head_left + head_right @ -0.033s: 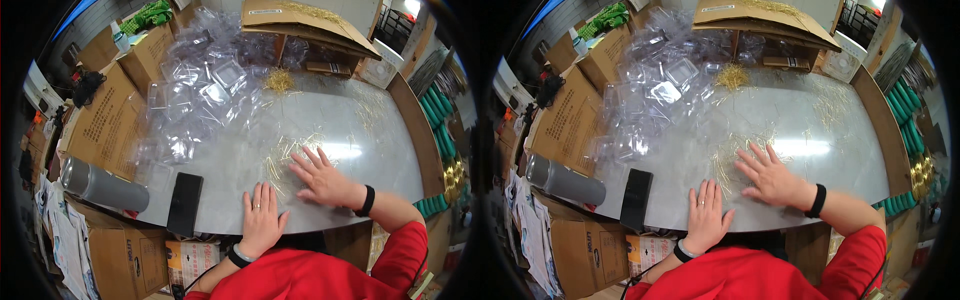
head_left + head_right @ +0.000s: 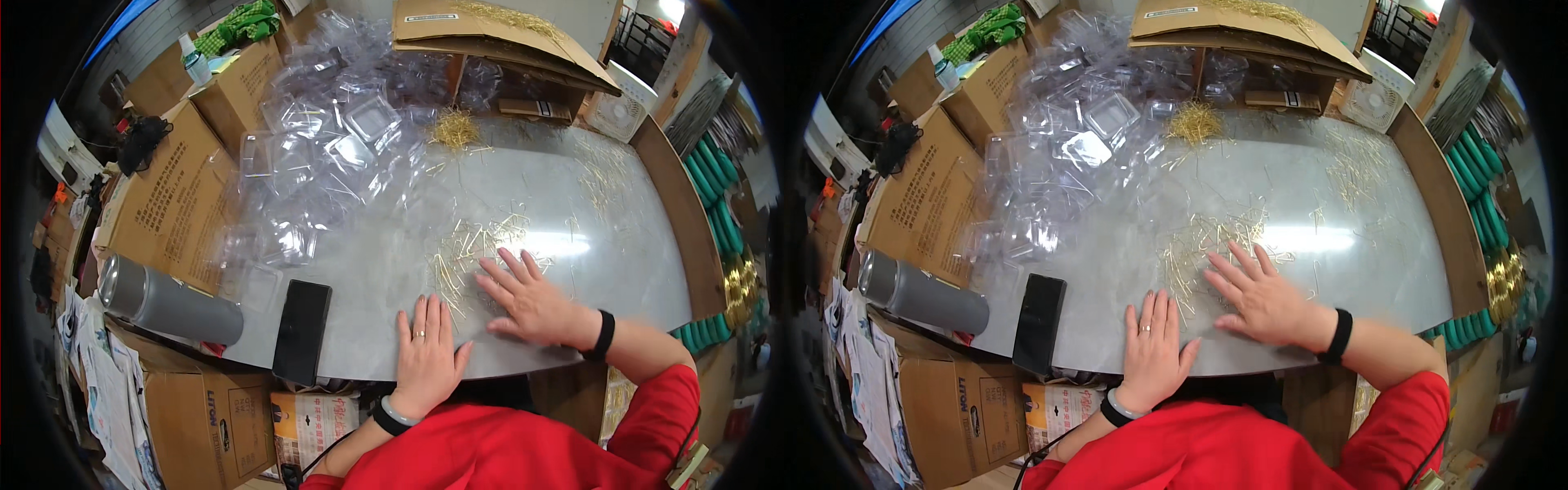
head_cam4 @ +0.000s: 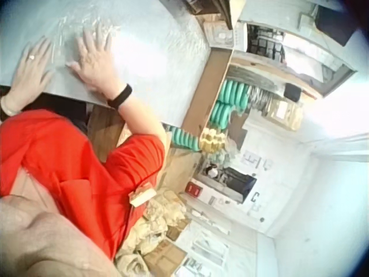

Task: Sorting small metal pins into plastic trays and placing the trays in a box.

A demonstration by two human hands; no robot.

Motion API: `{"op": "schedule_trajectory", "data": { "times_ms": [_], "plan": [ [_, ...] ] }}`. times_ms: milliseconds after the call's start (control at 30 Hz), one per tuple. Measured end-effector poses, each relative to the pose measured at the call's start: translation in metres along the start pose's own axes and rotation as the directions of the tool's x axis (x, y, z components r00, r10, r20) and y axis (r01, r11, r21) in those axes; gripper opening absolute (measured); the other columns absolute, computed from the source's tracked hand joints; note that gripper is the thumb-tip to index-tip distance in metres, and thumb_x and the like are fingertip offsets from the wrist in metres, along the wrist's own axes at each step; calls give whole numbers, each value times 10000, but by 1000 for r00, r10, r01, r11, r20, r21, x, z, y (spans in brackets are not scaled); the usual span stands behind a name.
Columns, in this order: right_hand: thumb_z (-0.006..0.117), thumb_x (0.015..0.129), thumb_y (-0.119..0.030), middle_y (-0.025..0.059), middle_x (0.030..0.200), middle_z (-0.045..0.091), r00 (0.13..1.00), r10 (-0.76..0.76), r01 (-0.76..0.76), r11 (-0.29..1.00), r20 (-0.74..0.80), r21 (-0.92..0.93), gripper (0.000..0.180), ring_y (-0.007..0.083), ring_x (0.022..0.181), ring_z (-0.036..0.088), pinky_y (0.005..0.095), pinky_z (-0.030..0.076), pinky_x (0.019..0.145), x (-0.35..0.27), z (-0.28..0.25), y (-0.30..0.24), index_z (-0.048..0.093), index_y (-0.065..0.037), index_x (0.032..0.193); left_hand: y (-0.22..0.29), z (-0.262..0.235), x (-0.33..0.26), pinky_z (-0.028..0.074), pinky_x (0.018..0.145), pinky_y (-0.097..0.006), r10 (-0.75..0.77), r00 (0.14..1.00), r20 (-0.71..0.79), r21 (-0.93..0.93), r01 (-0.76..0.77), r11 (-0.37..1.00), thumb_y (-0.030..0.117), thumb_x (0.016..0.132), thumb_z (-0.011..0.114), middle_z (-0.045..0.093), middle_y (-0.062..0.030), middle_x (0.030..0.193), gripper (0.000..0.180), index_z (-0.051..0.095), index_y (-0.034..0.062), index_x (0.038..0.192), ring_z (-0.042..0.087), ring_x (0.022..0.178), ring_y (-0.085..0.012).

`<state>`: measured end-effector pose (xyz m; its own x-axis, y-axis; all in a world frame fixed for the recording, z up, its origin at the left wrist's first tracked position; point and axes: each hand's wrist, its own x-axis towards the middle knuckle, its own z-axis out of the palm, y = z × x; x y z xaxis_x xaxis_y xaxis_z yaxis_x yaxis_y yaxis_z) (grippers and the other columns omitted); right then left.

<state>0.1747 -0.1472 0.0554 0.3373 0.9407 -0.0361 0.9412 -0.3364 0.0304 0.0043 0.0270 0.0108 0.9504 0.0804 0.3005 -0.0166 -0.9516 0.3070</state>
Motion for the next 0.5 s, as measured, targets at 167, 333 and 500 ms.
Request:
{"op": "schedule_trajectory", "data": {
  "times_ms": [167, 333, 500],
  "plan": [
    [493, 955, -624, 220, 1612, 261, 958, 282, -286, 945, 51, 158, 807, 496, 1480, 195, 643, 170, 1178, -65, 16, -18, 389, -54, 1517, 2, -1, -4, 209, 1162, -614, 4, 1000, 21, 39, -5, 999, 354, 941, 604, 410, -292, 1491, 678, 443, -118, 1402, 349, 1420, -431],
    [544, 948, -586, 248, 1589, 288, 926, 366, -347, 922, -95, 174, 771, 532, 1450, 232, 646, 200, 1168, -67, 34, -51, 413, -67, 1504, 16, 11, 3, 175, 1175, -624, 152, 984, 92, -84, -145, 986, 300, 982, 551, 403, -281, 1504, 664, 356, -124, 1454, 342, 1439, -407],
    [588, 952, -509, 247, 1574, 315, 894, 379, -248, 862, -238, 443, 702, 500, 1445, 266, 612, 210, 1182, -57, 43, -57, 452, -59, 1474, 8, 13, -5, 215, 1195, -555, 212, 975, 59, -493, -157, 856, 97, 972, 534, 402, -268, 1508, 590, 319, -91, 1489, 348, 1436, -405]
  ]
}}
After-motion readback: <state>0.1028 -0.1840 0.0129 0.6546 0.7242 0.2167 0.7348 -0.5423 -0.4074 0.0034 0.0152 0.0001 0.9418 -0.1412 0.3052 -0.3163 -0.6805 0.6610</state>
